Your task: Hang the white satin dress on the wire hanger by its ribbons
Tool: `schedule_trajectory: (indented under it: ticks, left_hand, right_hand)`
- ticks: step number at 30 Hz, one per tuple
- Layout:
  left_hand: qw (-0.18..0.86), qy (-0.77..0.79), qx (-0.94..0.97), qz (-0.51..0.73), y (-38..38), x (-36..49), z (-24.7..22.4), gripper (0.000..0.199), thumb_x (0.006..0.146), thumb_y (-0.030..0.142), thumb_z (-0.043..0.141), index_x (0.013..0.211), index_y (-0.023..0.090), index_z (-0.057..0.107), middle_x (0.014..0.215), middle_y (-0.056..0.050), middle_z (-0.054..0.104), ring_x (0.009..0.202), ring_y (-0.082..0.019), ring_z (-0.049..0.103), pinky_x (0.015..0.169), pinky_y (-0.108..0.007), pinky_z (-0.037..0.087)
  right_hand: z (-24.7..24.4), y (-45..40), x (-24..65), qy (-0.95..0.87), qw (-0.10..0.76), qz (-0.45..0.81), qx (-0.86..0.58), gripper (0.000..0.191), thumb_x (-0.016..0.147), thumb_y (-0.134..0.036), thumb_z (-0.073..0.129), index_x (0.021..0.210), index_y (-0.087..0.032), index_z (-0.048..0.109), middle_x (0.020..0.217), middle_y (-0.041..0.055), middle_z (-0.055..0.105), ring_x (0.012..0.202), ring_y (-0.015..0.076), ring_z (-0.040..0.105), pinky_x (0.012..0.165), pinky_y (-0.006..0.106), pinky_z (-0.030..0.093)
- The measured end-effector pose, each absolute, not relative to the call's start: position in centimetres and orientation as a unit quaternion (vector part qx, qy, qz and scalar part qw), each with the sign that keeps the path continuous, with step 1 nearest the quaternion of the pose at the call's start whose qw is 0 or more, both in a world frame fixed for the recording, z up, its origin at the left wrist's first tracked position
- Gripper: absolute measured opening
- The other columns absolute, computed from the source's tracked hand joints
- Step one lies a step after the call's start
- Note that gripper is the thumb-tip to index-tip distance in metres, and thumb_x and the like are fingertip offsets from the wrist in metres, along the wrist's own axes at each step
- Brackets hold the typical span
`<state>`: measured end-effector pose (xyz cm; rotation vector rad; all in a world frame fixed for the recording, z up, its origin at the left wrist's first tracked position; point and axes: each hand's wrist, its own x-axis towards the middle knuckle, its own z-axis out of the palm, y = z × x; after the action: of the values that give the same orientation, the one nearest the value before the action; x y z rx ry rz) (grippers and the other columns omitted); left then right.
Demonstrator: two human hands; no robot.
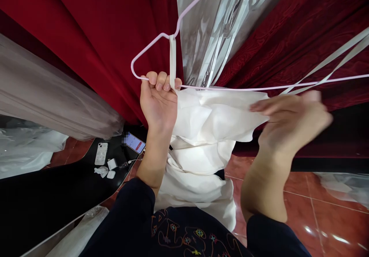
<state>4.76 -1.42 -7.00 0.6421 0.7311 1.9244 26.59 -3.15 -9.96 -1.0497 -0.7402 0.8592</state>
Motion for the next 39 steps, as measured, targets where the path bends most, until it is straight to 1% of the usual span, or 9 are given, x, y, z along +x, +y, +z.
schedule_trajectory:
  ticks: [5,8,12,21,26,31,35,37,39]
  left_hand:
    - [0.528,0.211,0.226,0.791,-1.6,4.9,-6.9,0.044,0.112,0.032,0.032,0.071,0.022,0.041,0.067,0.002,0.030,0.058,-0.015,0.040,0.070,-0.029,0.050]
    - [0.541,0.182,0.217,0.792,-1.5,5.2,-7.1,0.041,0.112,0.027,0.032,0.072,0.022,0.042,0.067,0.002,0.030,0.058,-0.014,0.040,0.070,-0.028,0.050]
    - [0.514,0.230,0.239,0.791,-1.5,5.3,-7.4,0.038,0.112,0.027,0.031,0.076,0.023,0.042,0.069,0.002,0.039,0.063,-0.015,0.050,0.079,-0.029,0.053]
    - [0.339,0.367,0.411,0.763,-3.9,4.9,-9.0,0.023,0.108,0.026,0.050,0.101,0.023,0.071,0.111,-0.004,0.069,0.110,-0.019,0.064,0.103,-0.031,0.047]
    - [0.335,0.440,0.542,0.633,-5.5,3.6,-8.2,0.014,0.102,0.027,0.065,0.096,0.023,0.077,0.089,-0.003,0.069,0.077,-0.016,0.058,0.070,-0.027,0.049]
    - [0.535,0.279,0.481,0.636,-5.6,0.9,-2.8,0.026,0.101,0.039,0.062,0.102,0.020,0.080,0.092,-0.005,0.072,0.040,-0.005,0.025,0.028,-0.027,0.020]
    - [0.450,0.382,0.346,0.729,-5.0,0.1,0.2,0.039,0.112,0.035,0.036,0.108,0.022,0.073,0.128,-0.001,0.073,0.088,-0.017,0.070,0.051,-0.021,0.054]
    - [0.351,0.395,0.360,0.769,-4.6,0.0,-0.7,0.032,0.112,0.033,0.040,0.116,0.023,0.070,0.137,0.002,0.068,0.129,-0.026,0.062,0.078,-0.027,0.063]
    - [0.270,0.419,0.369,0.785,-4.2,-0.1,-2.9,0.023,0.107,0.035,0.056,0.123,0.026,0.069,0.142,0.001,0.065,0.137,-0.030,0.057,0.091,-0.034,0.061]
  right_hand:
    - [-8.6,-2.1,27.0,-0.277,0.755,0.462,-0.375,0.076,0.096,-0.072,0.031,0.090,-0.012,0.078,0.086,0.0089,0.076,0.080,0.0154,0.076,0.071,0.027,0.064]
    - [-7.0,-1.9,27.2,-0.206,0.817,0.480,-0.245,0.067,0.106,-0.050,0.020,0.079,-0.016,0.071,0.072,-0.0003,0.066,0.072,0.0073,0.070,0.079,0.026,0.063]
    - [-7.1,-1.6,26.4,-0.163,0.833,0.507,-0.150,0.056,0.106,-0.046,0.028,0.065,-0.017,0.051,0.055,-0.0057,0.030,0.047,0.0034,0.041,0.056,0.019,0.050]
    - [-9.2,-0.5,24.6,-0.146,0.824,0.532,-0.130,0.048,0.107,-0.045,0.031,0.070,-0.017,0.045,0.062,-0.0061,0.022,0.050,0.0020,0.034,0.055,0.016,0.044]
    - [-9.0,-0.6,24.5,-0.153,0.832,0.514,-0.144,0.046,0.106,-0.046,0.033,0.072,-0.018,0.046,0.063,-0.0060,0.021,0.051,0.0027,0.035,0.057,0.018,0.045]
    - [-8.9,-0.5,24.9,-0.143,0.826,0.527,-0.139,0.048,0.107,-0.046,0.029,0.071,-0.017,0.046,0.062,-0.0066,0.021,0.050,0.0016,0.032,0.054,0.016,0.042]
    - [-9.0,-0.4,25.1,-0.146,0.820,0.531,-0.154,0.048,0.106,-0.047,0.031,0.072,-0.017,0.046,0.063,-0.0060,0.021,0.052,0.0022,0.032,0.056,0.016,0.043]
    - [-9.0,-0.4,25.2,-0.153,0.823,0.522,-0.163,0.048,0.106,-0.048,0.032,0.072,-0.018,0.047,0.063,-0.0055,0.020,0.052,0.0030,0.033,0.058,0.017,0.045]
    - [-9.0,-0.4,25.3,-0.158,0.824,0.519,-0.165,0.048,0.106,-0.048,0.031,0.073,-0.018,0.048,0.063,-0.0052,0.020,0.053,0.0035,0.034,0.058,0.017,0.045]
